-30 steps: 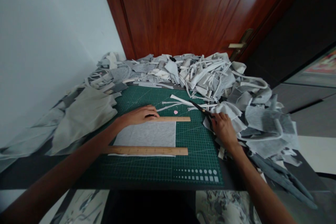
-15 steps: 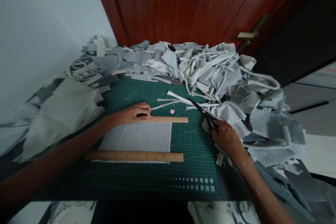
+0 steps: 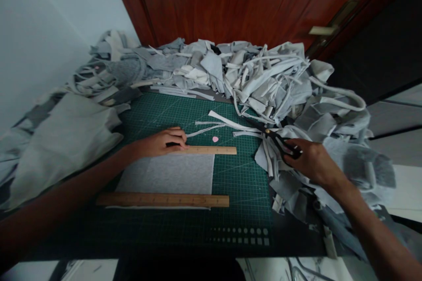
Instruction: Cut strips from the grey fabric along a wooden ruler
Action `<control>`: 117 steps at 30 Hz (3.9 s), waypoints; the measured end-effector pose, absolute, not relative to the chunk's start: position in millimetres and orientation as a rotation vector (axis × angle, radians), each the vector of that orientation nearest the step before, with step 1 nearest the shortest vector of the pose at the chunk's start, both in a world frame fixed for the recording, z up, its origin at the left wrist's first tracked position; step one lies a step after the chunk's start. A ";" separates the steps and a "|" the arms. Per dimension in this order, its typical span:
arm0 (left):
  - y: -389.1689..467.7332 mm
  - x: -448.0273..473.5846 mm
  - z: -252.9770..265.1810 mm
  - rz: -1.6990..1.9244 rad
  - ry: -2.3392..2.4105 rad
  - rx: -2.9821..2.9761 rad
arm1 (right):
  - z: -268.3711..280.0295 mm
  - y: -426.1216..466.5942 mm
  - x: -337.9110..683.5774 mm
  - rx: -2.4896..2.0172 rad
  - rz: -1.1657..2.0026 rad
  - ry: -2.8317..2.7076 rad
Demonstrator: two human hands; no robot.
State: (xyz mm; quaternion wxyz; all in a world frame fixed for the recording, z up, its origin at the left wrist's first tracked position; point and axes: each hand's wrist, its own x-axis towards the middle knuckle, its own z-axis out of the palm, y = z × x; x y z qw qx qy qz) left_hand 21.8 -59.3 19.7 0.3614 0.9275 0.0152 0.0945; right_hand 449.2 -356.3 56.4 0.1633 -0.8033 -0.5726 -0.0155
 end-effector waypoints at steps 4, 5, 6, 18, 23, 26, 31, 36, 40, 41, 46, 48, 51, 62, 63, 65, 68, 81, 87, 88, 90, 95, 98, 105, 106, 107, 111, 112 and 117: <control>-58.4 21.8 18.4 0.235 0.055 2.373 | 78.3 -367.1 462.2 -2.201 0.440 -1.600; -58.1 21.8 18.0 0.240 0.048 2.371 | 82.3 -368.2 464.6 -2.172 0.625 -1.596; -57.8 21.8 17.4 0.250 0.036 2.370 | 85.5 -368.6 466.3 -2.130 0.821 -1.597; -57.2 22.1 14.0 0.311 -0.010 2.381 | 71.4 -321.3 460.9 -1.671 2.168 -1.303; -56.5 22.0 13.5 0.317 -0.029 2.375 | 50.4 -302.3 468.8 -1.484 2.290 -1.157; -57.1 22.1 15.0 0.317 -0.015 2.365 | 47.9 -293.7 463.4 -1.454 2.317 -1.146; -57.7 22.6 16.3 0.306 -0.015 2.361 | 50.4 -288.3 454.3 -1.431 2.292 -1.159; -57.8 22.7 15.5 0.299 -0.006 2.358 | 48.3 -290.0 456.1 -1.410 2.428 -1.042; -58.8 22.6 16.0 0.311 -0.015 2.358 | 46.7 -292.6 459.7 -1.483 2.429 -0.974; -59.0 22.5 16.2 0.312 -0.016 2.360 | 45.8 -293.0 460.0 -1.488 2.432 -0.967; -59.6 22.5 17.9 0.312 -0.002 2.355 | 40.2 -291.0 456.8 -1.398 2.402 -1.074; -59.7 22.7 18.6 0.307 -0.002 2.349 | 39.8 -289.2 455.3 -1.383 2.396 -1.094; -59.5 22.9 19.1 0.300 0.004 2.345 | 41.5 -286.5 454.7 -1.422 2.386 -1.080; -58.5 22.8 18.4 0.302 0.013 2.335 | 40.0 -275.5 457.0 -1.301 2.441 -1.178; -58.3 22.7 18.2 0.306 0.007 2.332 | 40.7 -274.8 456.7 -1.315 2.443 -1.173; -57.7 22.6 17.5 0.313 -0.008 2.334 | 43.1 -273.2 455.8 -1.342 2.453 -1.153; -56.8 22.6 16.1 0.311 -0.028 2.353 | 47.6 -269.9 454.5 -1.373 2.469 -1.134; -59.5 22.5 19.6 0.305 -0.011 2.354 | 48.1 -262.8 458.5 -1.500 2.461 -1.136; -58.0 23.1 17.5 0.317 -0.021 2.319 | 39.8 -265.2 459.5 -1.380 2.547 -1.097; -58.0 23.1 17.5 0.318 -0.019 2.316 | 39.5 -265.5 459.6 -1.368 2.553 -1.096; -58.1 23.2 17.8 0.313 -0.016 2.317 | 40.3 -265.1 459.8 -1.347 2.566 -1.093; -57.9 23.1 17.7 0.299 -0.013 2.331 | 44.8 -257.9 458.1 -1.360 2.606 -1.089; -58.6 23.2 17.4 0.316 -0.013 2.312 | 43.2 -250.6 456.3 -1.361 2.632 -1.086; -61.2 23.3 19.6 0.333 -0.016 2.301 | 34.1 -241.1 451.4 -1.340 2.633 -1.095; -61.1 23.2 19.6 0.332 -0.017 2.304 | 33.7 -241.3 450.7 -1.341 2.627 -1.096; -61.0 23.1 19.5 0.327 -0.018 2.310 | 33.4 -241.8 449.9 -1.342 2.619 -1.096; -60.2 22.8 18.7 0.314 -0.029 2.330 | 33.4 -244.1 447.2 -1.338 2.588 -1.094; -60.1 22.8 18.6 0.312 -0.033 2.332 | 33.3 -244.2 446.9 -1.338 2.581 -1.096; -60.5 22.6 18.9 0.315 -0.027 2.328 | 32.3 -241.2 448.0 -1.339 2.560 -1.129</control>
